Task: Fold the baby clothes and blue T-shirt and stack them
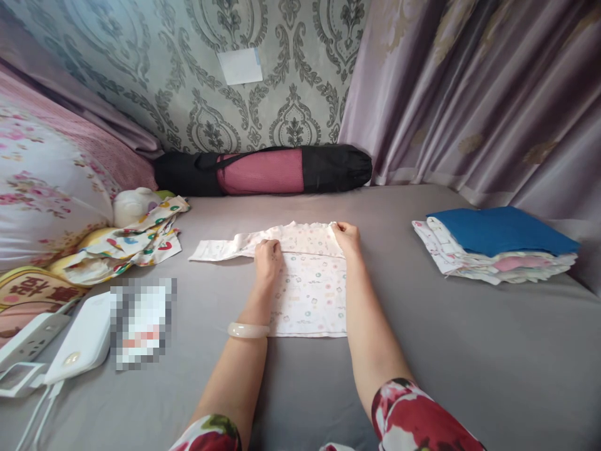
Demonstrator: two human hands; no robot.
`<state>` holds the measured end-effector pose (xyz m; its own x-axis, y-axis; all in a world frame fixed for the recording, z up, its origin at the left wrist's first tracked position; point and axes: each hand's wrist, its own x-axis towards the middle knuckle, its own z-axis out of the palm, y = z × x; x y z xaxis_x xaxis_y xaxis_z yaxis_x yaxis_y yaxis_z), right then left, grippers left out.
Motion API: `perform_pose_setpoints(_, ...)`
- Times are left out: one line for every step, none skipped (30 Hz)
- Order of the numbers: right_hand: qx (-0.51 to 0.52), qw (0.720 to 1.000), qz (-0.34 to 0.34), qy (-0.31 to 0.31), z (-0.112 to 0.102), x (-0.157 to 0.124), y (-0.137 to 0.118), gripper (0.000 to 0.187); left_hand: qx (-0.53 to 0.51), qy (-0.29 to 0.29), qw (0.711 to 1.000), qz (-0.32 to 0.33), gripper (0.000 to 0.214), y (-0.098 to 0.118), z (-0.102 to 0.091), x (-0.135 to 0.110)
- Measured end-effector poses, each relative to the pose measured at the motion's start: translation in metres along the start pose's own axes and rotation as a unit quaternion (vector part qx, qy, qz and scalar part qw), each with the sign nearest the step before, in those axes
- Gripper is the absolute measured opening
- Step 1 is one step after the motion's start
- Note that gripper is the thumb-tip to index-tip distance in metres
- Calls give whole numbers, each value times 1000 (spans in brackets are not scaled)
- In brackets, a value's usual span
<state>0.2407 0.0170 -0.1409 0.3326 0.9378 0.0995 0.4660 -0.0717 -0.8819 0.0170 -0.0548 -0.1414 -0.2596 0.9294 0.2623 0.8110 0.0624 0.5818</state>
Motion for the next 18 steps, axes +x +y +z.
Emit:
perform_pose_setpoints(-18, 1000, -3, 0, -1, 0, -1, 27, 3, -1, 1000, -3, 31, 0, 0, 0)
perform_pose_setpoints(-35, 999, -4, 3, -2, -1, -2, 28, 6, -1, 1000, -5, 31, 1, -1, 1)
perform_pose_setpoints(-51, 999, -4, 9, -4, -2, -4, 28, 8, 0, 1000, -8, 31, 1, -1, 1)
perform_pose_setpoints(-67, 998, -1, 21, -6, -2, -5, 29, 11, 1, 1000, -10, 31, 1, -2, 1)
perform_pose_setpoints(-83, 996, 6, 36, -8, -3, -7, 31, 14, 3, 1000, -12, 31, 0, -2, 2)
perform_pose_setpoints(-101, 993, 16, 52, -9, -4, -9, 32, 17, 6, 1000, -14, 31, 0, -2, 2)
perform_pose_setpoints(-119, 990, 28, 66, -11, -5, -10, 32, 19, 8, 1000, -16, 31, 0, -2, 3)
perform_pose_setpoints(-138, 987, 40, 76, -12, -6, -12, 32, 20, 10, 1000, -17, 31, -1, -2, 3)
perform_pose_setpoints(-155, 983, 52, 80, -12, -7, -13, 33, 21, 12, 1000, -17, 32, -1, -2, 3)
perform_pose_setpoints(-170, 980, 61, 81, -12, -9, -14, 33, 22, 13, 1000, -17, 32, -1, -2, 3)
perform_pose_setpoints(-184, 977, 67, 81, -12, -10, -14, 33, 23, 14, 1000, -15, 32, -2, -2, 3)
perform_pose_setpoints(-196, 975, 70, 81, -12, -11, -14, 34, 25, 15, 999, -13, 32, -2, -2, 3)
perform_pose_setpoints(-208, 972, 69, 82, -11, -12, -14, 34, 28, 15, 999, -10, 32, -2, -1, 3)
perform_pose_setpoints(-219, 970, 67, 82, -10, -12, -14, 35, 31, 13, 999, -5, 32, -2, 0, 2)
perform_pose_setpoints(-229, 968, 64, 80, -10, -12, -13, 36, 33, 12, 999, -1, 31, -3, 0, 2)
perform_pose_setpoints(-238, 966, 61, 75, -10, -13, -12, 36, 35, 13, 999, 3, 31, -3, 1, 2)
perform_pose_setpoints(-246, 965, 58, 67, -10, -13, -12, 37, 35, 15, 999, 6, 30, -3, 2, 2)
perform_pose_setpoints(-251, 964, 55, 60, -11, -13, -12, 38, 34, 20, 999, 8, 30, -3, 3, 1)
